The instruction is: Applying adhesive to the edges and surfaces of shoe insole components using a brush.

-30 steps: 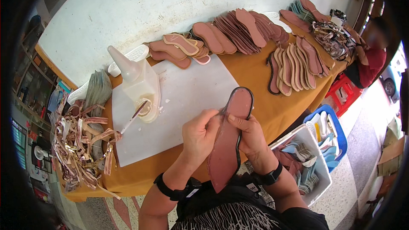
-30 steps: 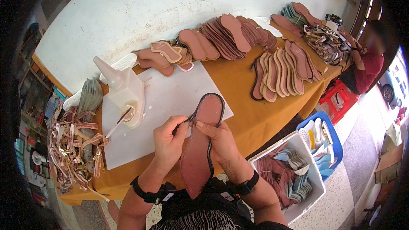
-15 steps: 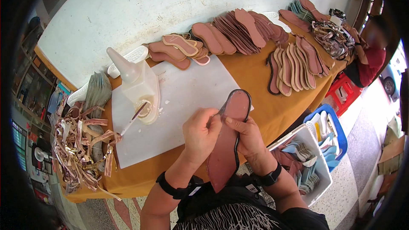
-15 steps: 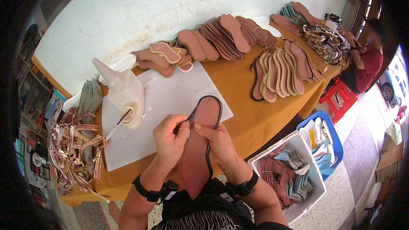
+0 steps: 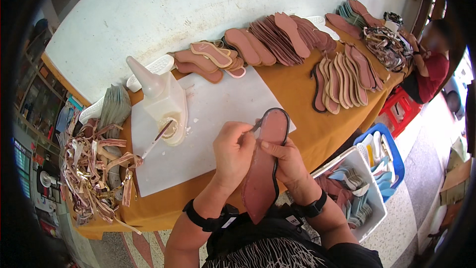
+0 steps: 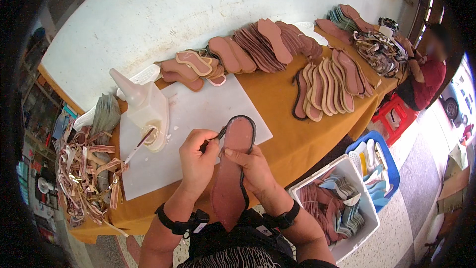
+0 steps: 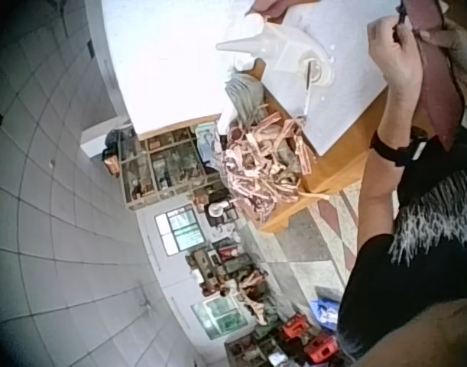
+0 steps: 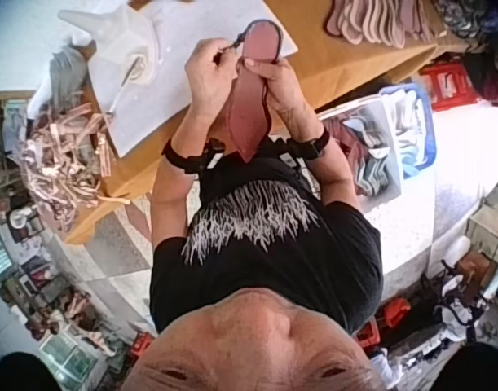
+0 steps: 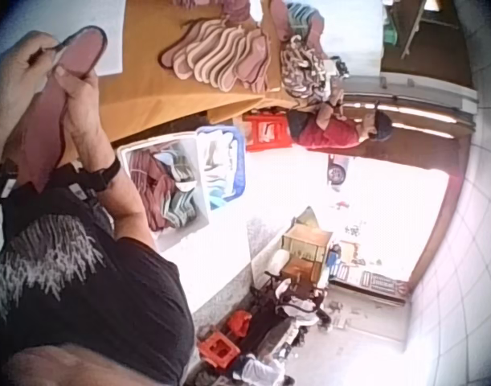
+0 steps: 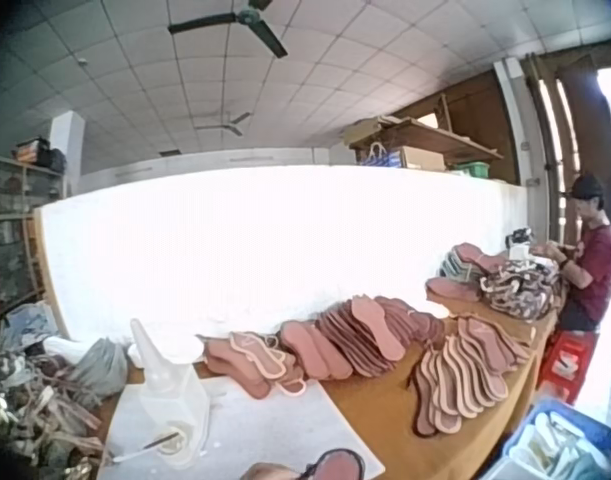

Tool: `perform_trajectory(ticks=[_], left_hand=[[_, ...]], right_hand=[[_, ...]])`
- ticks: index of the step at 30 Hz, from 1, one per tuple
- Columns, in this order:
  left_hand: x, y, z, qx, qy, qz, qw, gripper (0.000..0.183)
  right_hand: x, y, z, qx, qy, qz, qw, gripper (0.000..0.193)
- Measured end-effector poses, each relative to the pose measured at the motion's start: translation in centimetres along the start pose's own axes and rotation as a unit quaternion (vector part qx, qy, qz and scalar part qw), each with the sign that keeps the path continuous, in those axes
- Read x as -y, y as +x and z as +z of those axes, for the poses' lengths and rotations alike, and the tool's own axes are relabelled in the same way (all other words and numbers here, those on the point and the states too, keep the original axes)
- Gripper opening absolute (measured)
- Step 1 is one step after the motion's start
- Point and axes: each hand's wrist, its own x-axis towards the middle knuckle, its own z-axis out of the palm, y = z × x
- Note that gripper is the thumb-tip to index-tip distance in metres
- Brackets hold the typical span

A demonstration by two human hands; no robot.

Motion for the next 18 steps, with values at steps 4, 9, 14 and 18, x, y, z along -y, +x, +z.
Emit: perform_trajectory(ticks=[4,9,14,18], left_hand=[[-0.09,0.09,-0.08,-0.003,0.015,-0.006,1.000,0.008],[-0.36,0.27,-0.05,-0.014,-0.021,-0.033,0.999,0.007],[-0.60,0.37,-0.54,0.006,-0.026,-0.062,0.998,0.008],[-0.06,0.79,-0.97,0.017,0.037,-0.006,0.999,0.009]], right_hand=[[-0.01,0.09,-0.18,0.012,-0.016,0.002,1.000,0.015],[-0.13,0.00,-0.09,0.013,-0.011,0.011,1.000,0.017],[0.02,-0.05,0.03,0.024,-0.048,0.025,0.998,0.019],[-0.06,-0.03,0.23,0.020,-0.077,0.034,0.996,0.022]])
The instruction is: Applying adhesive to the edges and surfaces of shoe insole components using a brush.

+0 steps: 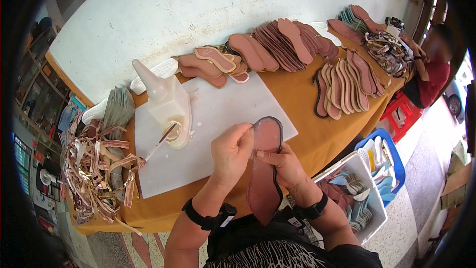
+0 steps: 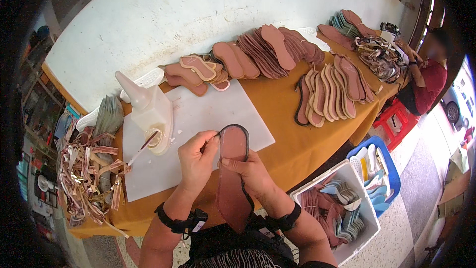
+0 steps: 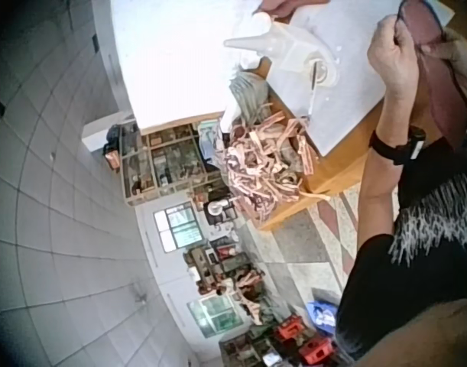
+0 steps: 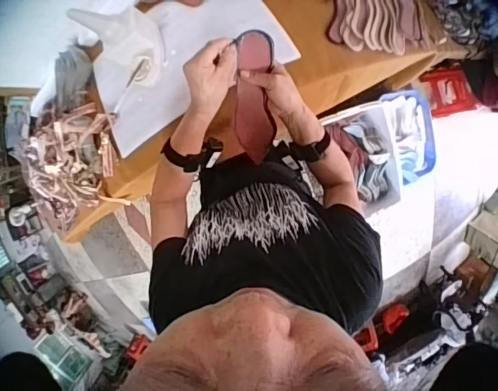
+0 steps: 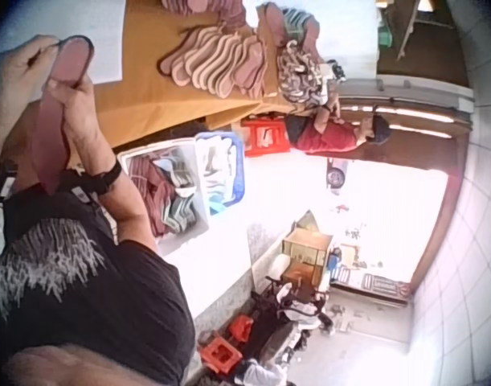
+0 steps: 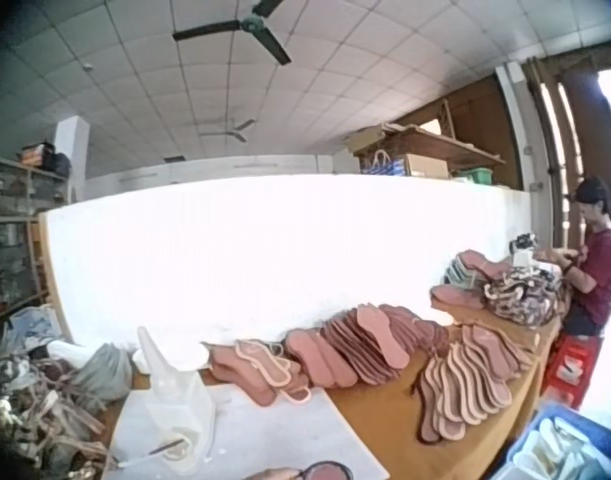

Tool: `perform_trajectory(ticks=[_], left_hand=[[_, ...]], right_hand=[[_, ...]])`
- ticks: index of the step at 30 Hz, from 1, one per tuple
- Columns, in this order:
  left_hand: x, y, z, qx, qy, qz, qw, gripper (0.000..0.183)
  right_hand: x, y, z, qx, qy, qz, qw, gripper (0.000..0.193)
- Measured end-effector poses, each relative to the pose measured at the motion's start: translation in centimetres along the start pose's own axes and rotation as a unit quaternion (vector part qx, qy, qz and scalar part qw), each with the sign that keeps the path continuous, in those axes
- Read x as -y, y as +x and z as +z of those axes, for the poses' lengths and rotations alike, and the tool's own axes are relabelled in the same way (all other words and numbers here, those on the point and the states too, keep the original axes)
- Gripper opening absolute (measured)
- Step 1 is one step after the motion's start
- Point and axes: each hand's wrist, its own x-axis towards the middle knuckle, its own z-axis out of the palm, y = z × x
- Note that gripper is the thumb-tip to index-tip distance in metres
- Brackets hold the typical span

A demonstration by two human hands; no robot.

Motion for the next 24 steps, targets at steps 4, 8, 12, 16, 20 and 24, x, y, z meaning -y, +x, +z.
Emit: perform_trajectory(ticks=[4,8,12,16,20,24], left_hand=[[0.6,0.2,-0.1,-0.036,0.011,0.086,0.996,0.010],[0.5,-0.2,-0.5,-0.017,-0.047,-0.002,0.999,0.011],[0.3,-0.4,-1.0,-0.020,-0.023,-0.003,1.000,0.010],[0.6,-0.3,-1.4,-0.043,-0.008,0.017,0.999,0.010],[1.0,-0.2,-1.9,-0.051,-0.012,0.056,0.997,0.012],[1.2,0.1,-2.7,-0.020,0.033,0.093,0.995,0.016]], right_hand=[[-0.3,0.0,0.3,-0.031,-0.021,0.038,0.999,0.023],[-0.6,0.0,0.5,0.000,-0.023,0.018,1.000,0.023],[-0.8,0.0,0.7,0.016,-0.026,0.022,0.999,0.022],[-0.8,-0.2,1.0,0.005,-0.045,0.055,0.997,0.023],[-0.9,-0.3,1.2,0.028,-0.058,0.042,0.997,0.020],[-1.1,-0.3,1.1,0.041,-0.088,0.034,0.995,0.020]])
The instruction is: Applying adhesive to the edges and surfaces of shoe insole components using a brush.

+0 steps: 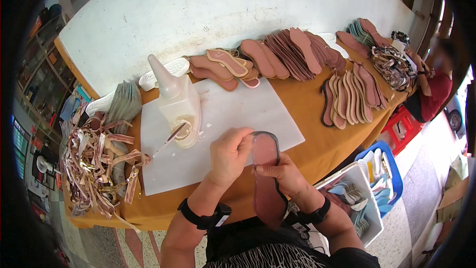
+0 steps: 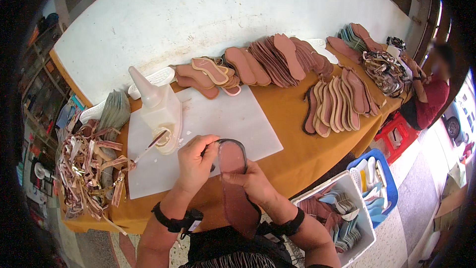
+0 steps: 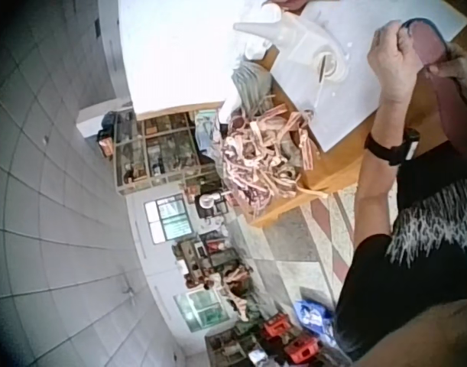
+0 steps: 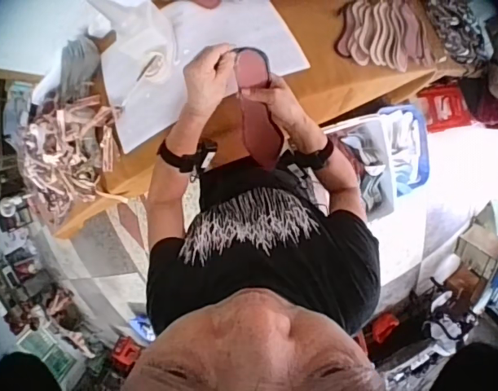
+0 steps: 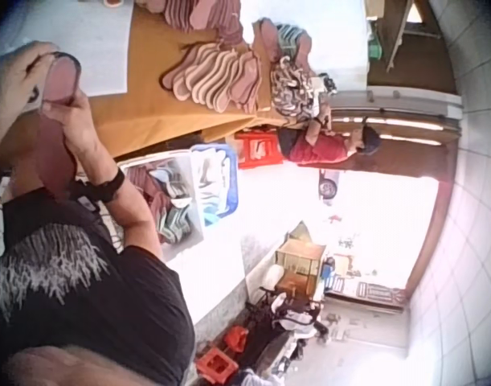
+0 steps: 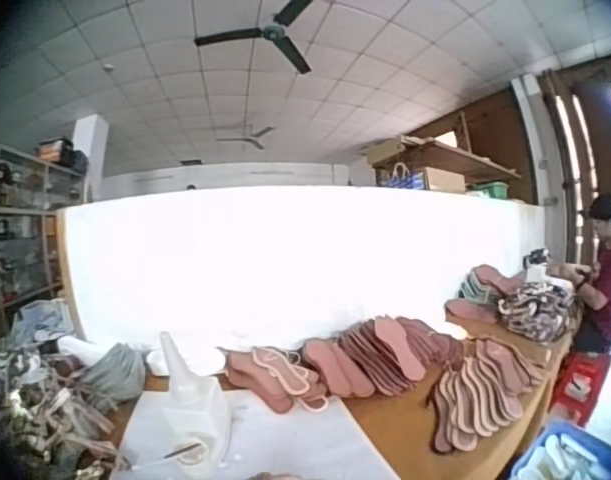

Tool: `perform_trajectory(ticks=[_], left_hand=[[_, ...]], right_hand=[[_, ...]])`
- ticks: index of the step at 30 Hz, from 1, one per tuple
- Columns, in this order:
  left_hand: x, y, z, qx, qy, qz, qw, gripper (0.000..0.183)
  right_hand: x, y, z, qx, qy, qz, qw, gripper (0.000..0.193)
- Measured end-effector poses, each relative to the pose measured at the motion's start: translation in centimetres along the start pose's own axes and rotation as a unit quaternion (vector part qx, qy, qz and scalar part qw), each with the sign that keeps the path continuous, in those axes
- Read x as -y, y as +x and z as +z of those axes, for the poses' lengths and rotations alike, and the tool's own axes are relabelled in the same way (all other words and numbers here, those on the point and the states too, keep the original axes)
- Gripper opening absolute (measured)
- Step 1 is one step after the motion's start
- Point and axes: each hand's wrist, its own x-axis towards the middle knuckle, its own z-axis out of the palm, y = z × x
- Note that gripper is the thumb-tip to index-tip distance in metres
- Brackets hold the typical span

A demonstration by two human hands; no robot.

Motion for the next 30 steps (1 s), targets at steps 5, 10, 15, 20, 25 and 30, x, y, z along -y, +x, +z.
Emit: perform_trajectory(ticks=[5,10,15,20,25,30], left_hand=[[0.1,0.4,-0.8,0.015,-0.023,0.018,0.999,0.018],[0.0,0.2,-2.1,0.053,-0.005,-0.001,0.999,0.018],[0.3,0.1,-2.8,0.079,0.050,0.053,0.994,0.016],[0.2,-0.1,-3.8,0.116,0.056,0.059,0.990,0.015],[0.1,0.1,-4.7,0.138,0.041,0.085,0.986,0.012],[-0.1,-0.1,-5.7,0.211,0.081,0.084,0.970,0.010]], right_hand=[[0.0,0.0,-0.1,0.008,-0.058,-0.003,0.998,0.018],[0.6,-0.3,-0.4,0.063,-0.105,0.029,0.992,0.018],[0.4,-0.5,-0.5,0.099,-0.153,0.038,0.983,0.025],[0.4,-0.4,-0.5,0.142,-0.172,0.041,0.974,0.032],[1.0,-0.8,-0.2,0.152,-0.164,0.129,0.966,0.035],[1.0,-1.0,-0.1,0.189,-0.190,0.103,0.958,0.041]])
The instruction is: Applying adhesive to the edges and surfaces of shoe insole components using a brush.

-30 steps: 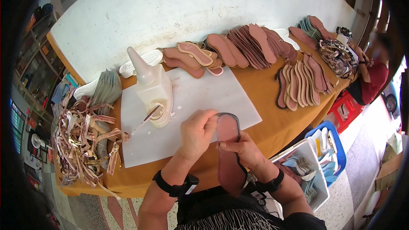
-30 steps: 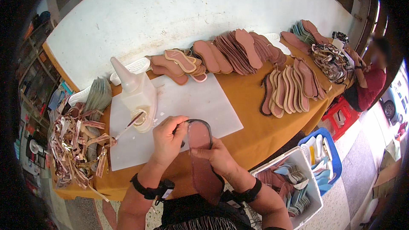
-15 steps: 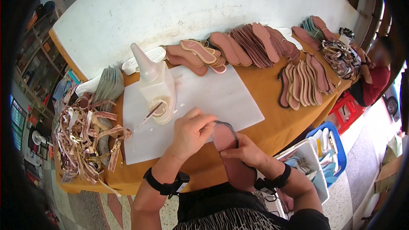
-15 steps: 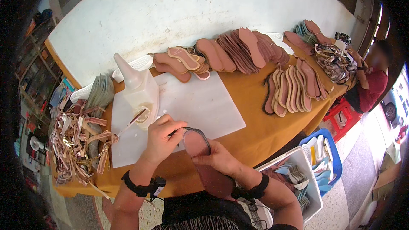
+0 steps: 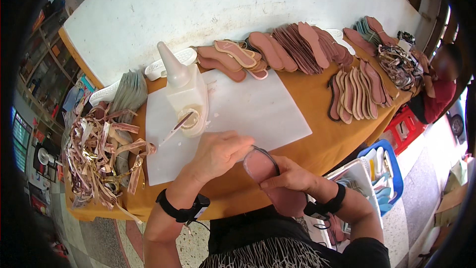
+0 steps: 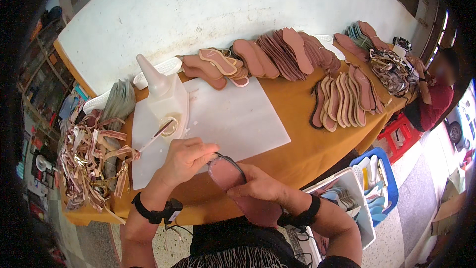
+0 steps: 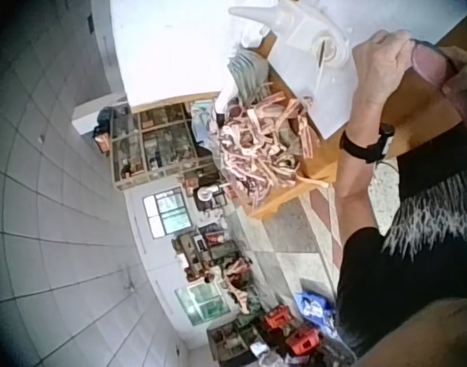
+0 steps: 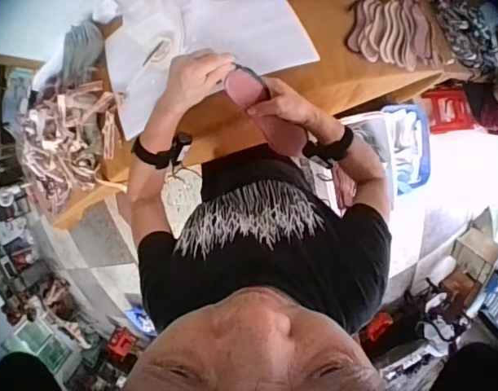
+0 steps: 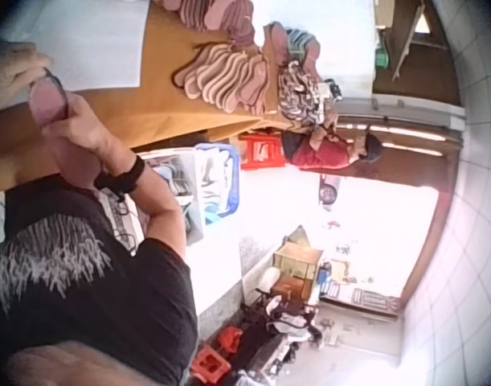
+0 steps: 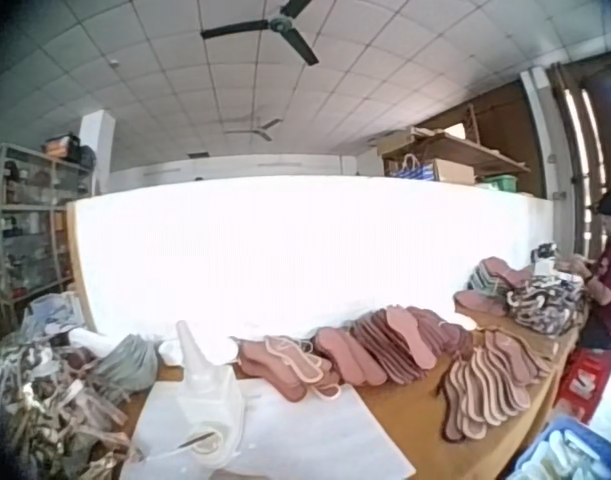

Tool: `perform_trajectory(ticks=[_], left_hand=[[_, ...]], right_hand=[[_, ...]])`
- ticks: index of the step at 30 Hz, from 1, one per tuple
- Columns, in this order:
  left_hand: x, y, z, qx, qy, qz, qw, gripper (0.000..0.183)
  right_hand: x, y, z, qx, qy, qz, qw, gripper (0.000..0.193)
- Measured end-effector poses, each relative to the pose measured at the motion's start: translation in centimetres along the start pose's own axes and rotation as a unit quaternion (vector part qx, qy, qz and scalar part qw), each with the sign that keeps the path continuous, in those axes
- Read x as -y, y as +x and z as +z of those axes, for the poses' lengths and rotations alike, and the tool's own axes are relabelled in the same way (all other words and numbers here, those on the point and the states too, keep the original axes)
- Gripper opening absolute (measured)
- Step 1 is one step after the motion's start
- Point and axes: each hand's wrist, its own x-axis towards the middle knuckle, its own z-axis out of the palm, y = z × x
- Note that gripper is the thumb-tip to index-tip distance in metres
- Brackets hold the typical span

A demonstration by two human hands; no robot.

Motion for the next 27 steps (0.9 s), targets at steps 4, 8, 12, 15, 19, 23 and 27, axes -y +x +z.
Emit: perform_trajectory(ticks=[4,8,12,15,19,23,27], left_hand=[[-0.2,0.0,0.4,-0.036,-0.070,0.013,0.997,0.009],[-0.5,-0.3,0.5,-0.055,-0.101,0.000,0.993,0.009],[-0.4,-0.8,-0.3,-0.025,-0.049,0.015,0.998,0.007],[-0.5,-1.1,-0.7,0.001,-0.003,0.021,1.000,0.005],[-0.4,-1.0,-0.7,-0.004,-0.006,0.042,0.999,0.005],[-0.2,-0.8,-0.9,-0.024,-0.026,0.072,0.997,0.010],[-0.2,-1.0,-1.3,0.001,-0.025,0.035,0.999,0.007]], right_hand=[[0.0,0.1,0.1,0.005,-0.017,0.037,0.999,0.044],[0.2,0.0,0.4,0.018,-0.011,0.027,0.999,0.046],[0.2,0.0,0.7,0.036,0.000,0.047,0.998,0.047],[0.2,0.0,0.9,0.063,-0.002,0.049,0.997,0.047],[0.3,0.0,1.3,0.093,-0.007,0.080,0.992,0.047],[0.7,0.0,1.4,0.093,0.007,0.069,0.993,0.047],[1.1,0.1,1.4,0.102,0.013,0.068,0.992,0.047]])
